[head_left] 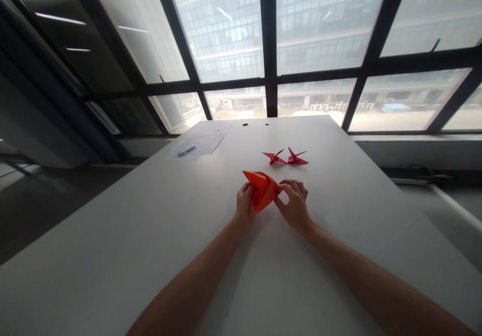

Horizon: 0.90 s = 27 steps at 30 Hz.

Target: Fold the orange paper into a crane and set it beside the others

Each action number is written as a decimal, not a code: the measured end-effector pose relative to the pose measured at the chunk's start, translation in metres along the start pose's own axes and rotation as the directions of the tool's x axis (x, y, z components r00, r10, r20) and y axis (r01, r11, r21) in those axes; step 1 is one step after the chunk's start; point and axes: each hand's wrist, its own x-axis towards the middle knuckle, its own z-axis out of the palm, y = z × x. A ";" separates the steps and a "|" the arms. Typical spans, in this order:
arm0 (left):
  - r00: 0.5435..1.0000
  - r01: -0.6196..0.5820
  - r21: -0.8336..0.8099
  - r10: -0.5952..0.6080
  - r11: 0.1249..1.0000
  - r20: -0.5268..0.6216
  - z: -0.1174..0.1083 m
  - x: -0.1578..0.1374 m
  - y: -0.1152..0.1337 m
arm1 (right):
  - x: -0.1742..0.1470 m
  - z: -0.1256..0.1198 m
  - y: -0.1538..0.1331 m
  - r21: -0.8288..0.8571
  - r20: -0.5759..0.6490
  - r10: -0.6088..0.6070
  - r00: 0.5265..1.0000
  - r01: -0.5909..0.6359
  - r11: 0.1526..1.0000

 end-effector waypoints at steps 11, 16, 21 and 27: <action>0.991 -0.020 0.244 -0.013 0.969 0.133 0.007 -0.007 0.000 | 0.012 0.004 0.023 0.624 -0.070 0.423 0.904 -0.291 0.725; 0.978 -0.115 0.287 0.058 0.951 0.201 0.008 -0.008 0.000 | 0.009 0.005 0.015 0.574 -0.082 0.311 0.947 -0.210 0.791; 0.965 -0.156 0.300 0.080 0.941 0.251 0.006 -0.010 0.002 | 0.009 0.007 0.021 0.525 -0.096 0.361 0.928 -0.261 0.810; 0.957 -0.193 0.301 0.112 0.934 0.269 0.007 -0.014 0.004 | 0.012 0.009 0.033 0.559 -0.133 0.402 0.906 -0.267 0.785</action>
